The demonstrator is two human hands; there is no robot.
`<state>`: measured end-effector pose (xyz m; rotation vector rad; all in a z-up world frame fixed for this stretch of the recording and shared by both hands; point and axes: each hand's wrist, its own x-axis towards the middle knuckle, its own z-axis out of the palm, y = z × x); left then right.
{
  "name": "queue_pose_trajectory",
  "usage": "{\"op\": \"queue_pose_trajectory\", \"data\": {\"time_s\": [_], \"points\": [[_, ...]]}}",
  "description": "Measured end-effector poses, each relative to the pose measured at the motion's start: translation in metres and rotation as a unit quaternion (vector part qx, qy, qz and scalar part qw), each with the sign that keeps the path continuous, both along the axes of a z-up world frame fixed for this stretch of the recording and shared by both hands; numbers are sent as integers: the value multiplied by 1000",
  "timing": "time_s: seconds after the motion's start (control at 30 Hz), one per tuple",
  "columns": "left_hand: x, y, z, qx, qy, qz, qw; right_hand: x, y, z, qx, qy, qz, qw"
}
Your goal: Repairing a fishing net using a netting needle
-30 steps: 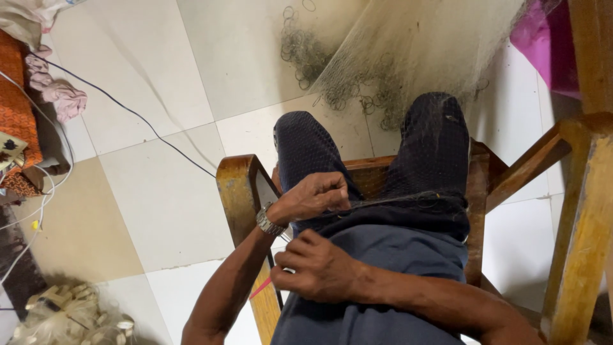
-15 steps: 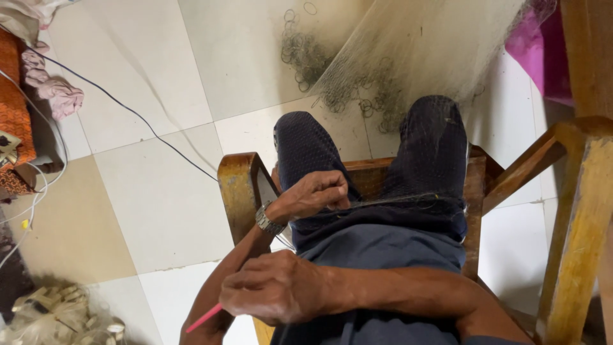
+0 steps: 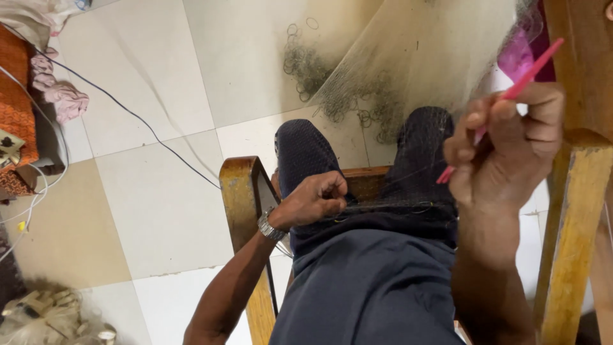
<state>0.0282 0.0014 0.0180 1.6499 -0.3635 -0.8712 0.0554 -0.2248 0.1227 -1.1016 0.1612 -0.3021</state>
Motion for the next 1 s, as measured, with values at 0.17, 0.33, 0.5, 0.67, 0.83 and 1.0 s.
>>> {"op": "queue_pose_trajectory", "data": {"time_s": [0.17, 0.33, 0.5, 0.67, 0.83, 1.0], "points": [[4, -8, -9, 33, -15, 2, 999, 6, -19, -24, -63, 31, -33, 997], [5, -36, -53, 161, -237, 36, 957, 20, -40, -118, -164, 104, -22, 981], [3, -54, -106, 303, -597, -9, 743, -10, -63, -192, -418, 161, 58, 892], [-6, -68, -94, 269, -630, -3, 728, -27, -68, -245, -529, 170, 100, 825], [-9, -79, -64, 247, -638, 17, 729, -23, -65, -245, -516, 162, 75, 838], [-6, -85, -50, 219, -657, 23, 721, -23, -76, -260, -507, 156, 74, 844]]}}
